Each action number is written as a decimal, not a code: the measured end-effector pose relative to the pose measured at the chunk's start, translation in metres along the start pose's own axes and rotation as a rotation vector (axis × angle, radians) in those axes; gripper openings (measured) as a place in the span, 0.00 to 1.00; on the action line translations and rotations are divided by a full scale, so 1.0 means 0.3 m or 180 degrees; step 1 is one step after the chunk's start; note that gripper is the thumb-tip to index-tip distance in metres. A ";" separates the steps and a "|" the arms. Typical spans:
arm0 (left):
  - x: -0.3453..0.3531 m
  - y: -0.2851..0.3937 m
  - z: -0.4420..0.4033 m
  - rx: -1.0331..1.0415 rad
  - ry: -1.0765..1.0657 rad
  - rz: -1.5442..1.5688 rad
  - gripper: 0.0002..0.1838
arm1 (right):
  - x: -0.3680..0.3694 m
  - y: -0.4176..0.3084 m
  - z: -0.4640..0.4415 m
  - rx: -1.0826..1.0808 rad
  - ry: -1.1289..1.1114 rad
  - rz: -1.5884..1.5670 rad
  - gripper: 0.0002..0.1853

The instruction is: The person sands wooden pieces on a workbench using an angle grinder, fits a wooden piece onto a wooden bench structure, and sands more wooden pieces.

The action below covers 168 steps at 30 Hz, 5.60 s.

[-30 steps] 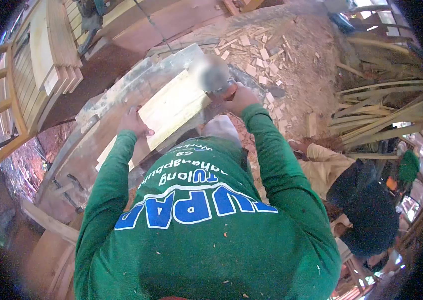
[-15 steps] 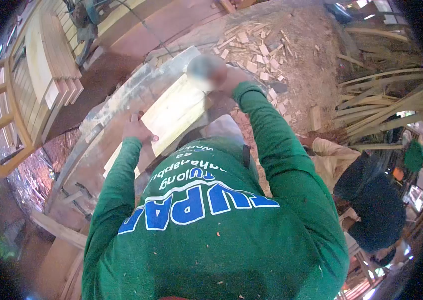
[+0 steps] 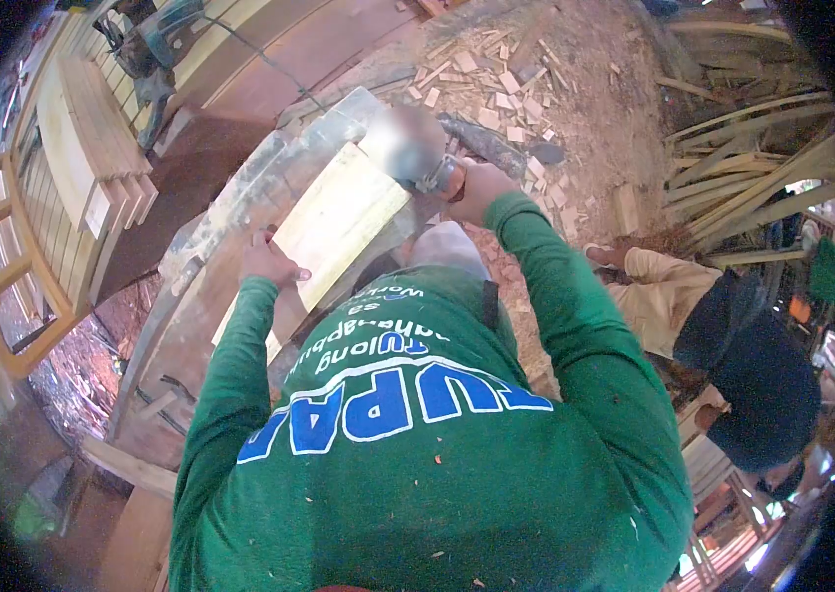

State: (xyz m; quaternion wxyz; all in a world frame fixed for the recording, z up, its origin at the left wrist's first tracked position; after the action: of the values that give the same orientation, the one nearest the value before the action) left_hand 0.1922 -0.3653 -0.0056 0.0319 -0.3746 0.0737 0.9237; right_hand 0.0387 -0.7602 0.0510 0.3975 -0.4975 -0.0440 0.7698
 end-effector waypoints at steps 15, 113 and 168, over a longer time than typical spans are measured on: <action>-0.036 0.040 0.017 -0.0141 -0.0316 -0.0248 0.61 | -0.019 -0.160 -0.262 -0.0016 -0.0241 -0.0155 0.23; 0.149 -0.002 0.126 -0.1103 -0.0057 -0.0129 0.82 | -0.107 0.129 -0.065 0.0149 -0.0488 0.0239 0.29; 0.416 0.580 0.595 0.1525 -0.2982 0.4007 0.22 | 0.006 -0.361 0.334 -0.0153 0.1090 -0.3084 0.19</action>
State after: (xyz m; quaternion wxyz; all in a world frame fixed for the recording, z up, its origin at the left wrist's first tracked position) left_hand -0.0399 -0.5080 0.0536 -0.3859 0.1785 0.4444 0.7885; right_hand 0.0196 -0.6525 0.1499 0.6986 -0.5480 -0.2213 0.4034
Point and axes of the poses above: each hand's wrist, its own z-axis away from the middle knuckle, its own x-axis out of the palm, y = z × x, the point moved 10 cm from there along -z, towards the middle knuckle, and after that the axes turned 1 degree about y, right-handed, at the moved point
